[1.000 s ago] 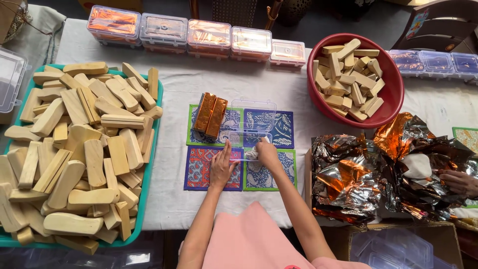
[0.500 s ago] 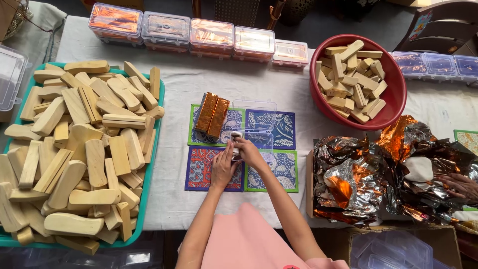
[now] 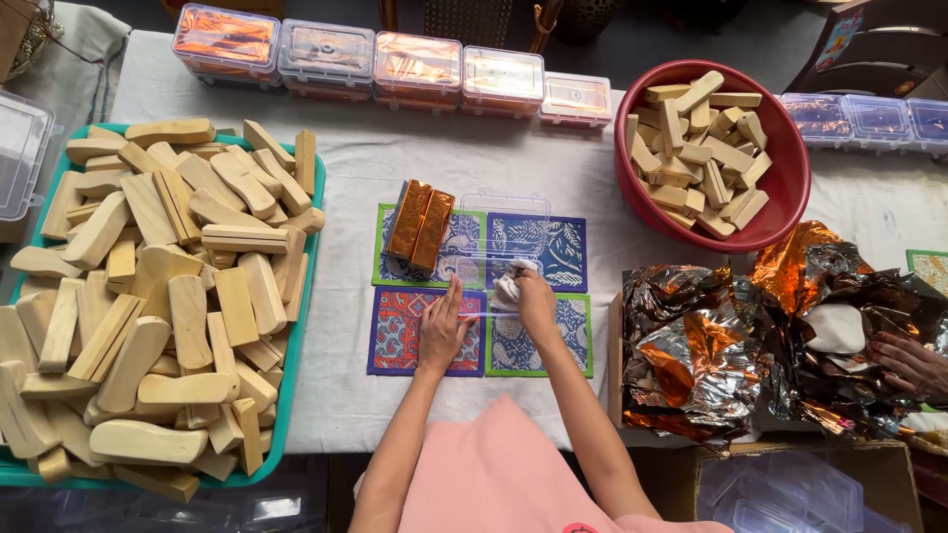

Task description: The person wraps a wooden block in copper foil, places it into a clear plastic container, and wipes the container with a white cloth. They then place the container on the table and pick up another wooden block to repeat the process.

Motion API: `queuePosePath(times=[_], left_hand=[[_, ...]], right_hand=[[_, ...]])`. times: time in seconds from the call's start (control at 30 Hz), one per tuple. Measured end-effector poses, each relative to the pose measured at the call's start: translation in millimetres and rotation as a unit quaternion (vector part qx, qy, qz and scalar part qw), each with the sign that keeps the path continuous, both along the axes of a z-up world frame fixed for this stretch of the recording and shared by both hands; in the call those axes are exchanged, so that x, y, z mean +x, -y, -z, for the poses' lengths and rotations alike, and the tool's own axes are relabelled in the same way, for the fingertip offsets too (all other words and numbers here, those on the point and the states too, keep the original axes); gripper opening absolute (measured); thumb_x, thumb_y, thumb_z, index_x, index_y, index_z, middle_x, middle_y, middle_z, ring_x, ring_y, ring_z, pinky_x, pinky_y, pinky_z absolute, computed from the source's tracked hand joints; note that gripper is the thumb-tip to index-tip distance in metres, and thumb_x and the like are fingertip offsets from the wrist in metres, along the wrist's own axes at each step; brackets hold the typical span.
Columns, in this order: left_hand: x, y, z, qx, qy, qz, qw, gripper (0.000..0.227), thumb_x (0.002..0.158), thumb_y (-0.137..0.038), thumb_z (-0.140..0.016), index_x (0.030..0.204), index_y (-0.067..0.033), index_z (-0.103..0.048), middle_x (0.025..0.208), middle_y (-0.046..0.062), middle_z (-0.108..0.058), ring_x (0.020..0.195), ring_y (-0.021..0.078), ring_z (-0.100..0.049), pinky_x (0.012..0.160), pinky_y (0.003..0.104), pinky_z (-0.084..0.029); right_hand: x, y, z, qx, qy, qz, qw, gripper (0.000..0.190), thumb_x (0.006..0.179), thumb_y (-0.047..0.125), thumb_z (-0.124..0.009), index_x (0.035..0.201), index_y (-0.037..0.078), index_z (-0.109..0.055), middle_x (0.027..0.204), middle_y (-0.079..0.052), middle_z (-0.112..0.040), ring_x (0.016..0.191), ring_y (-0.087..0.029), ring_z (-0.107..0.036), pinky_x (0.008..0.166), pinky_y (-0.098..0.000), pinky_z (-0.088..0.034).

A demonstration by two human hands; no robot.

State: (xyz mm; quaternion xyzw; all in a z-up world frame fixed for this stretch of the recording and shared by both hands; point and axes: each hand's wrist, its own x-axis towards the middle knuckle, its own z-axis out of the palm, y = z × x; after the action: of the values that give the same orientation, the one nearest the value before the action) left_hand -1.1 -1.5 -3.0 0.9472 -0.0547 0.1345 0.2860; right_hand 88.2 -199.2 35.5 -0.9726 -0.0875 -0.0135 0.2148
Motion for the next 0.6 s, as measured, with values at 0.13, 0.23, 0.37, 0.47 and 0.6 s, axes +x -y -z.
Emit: queuePosePath(times=[0.13,0.23,0.37,0.47,0.6], left_hand=[[-0.4,0.9,-1.5,-0.002,-0.006,-0.003,1.000,0.095,0.088,-0.042,-0.073,0.163,-0.0118,-0.023,0.168,0.005,-0.030,0.134,0.0234,-0.055,0.108,0.041,-0.044],[0.0,1.7,-3.2,0.005,-0.002,-0.009,1.000,0.094,0.088,-0.041,-0.073,0.163,-0.0134,-0.024,0.168,0.004,-0.029,0.134,0.0234,-0.055,0.108,0.041,-0.044],[-2.1,1.7,-8.1,0.005,-0.013,-0.007,1.000,0.094,0.088,-0.037,-0.075,0.163,-0.0112,-0.024,0.169,0.003,-0.028,0.133,0.0236,-0.056,0.109,0.042,-0.044],[-0.6,1.1,-11.0,-0.004,-0.013,-0.004,1.000,0.094,0.086,-0.030,-0.077,0.162,-0.0097,-0.025,0.170,0.004,-0.028,0.133,0.0233,-0.056,0.108,0.041,-0.043],[-0.9,1.0,-8.5,-0.015,0.009,-0.002,1.000,0.095,0.084,-0.024,-0.079,0.162,-0.0091,-0.027,0.168,0.006,-0.030,0.133,0.0232,-0.056,0.109,0.041,-0.042]], right_hand=[[8.1,12.0,45.6,-0.076,-0.009,0.000,0.997,0.011,0.084,0.007,-0.068,0.090,0.004,-0.077,0.110,-0.017,-0.071,0.091,-0.035,-0.071,0.079,-0.0457,-0.056],[9.2,16.7,50.8,-0.033,-0.029,-0.027,0.999,0.007,0.081,0.006,-0.071,0.085,0.005,-0.076,0.103,-0.017,-0.071,0.089,-0.038,-0.070,0.079,-0.0482,-0.055],[13.6,5.3,49.6,0.007,-0.088,-0.087,0.992,0.008,0.071,0.004,-0.074,0.079,0.006,-0.077,0.094,-0.017,-0.072,0.091,-0.037,-0.070,0.080,-0.0451,-0.056],[13.0,-20.9,47.1,0.048,-0.090,-0.112,0.988,0.011,0.068,0.006,-0.078,0.079,0.006,-0.078,0.094,-0.017,-0.071,0.091,-0.037,-0.069,0.080,-0.0451,-0.055],[4.0,-56.7,43.7,0.092,-0.083,-0.112,0.986,0.009,0.071,0.005,-0.077,0.080,0.004,-0.078,0.098,-0.016,-0.071,0.095,-0.036,-0.069,0.084,-0.0437,-0.056]])
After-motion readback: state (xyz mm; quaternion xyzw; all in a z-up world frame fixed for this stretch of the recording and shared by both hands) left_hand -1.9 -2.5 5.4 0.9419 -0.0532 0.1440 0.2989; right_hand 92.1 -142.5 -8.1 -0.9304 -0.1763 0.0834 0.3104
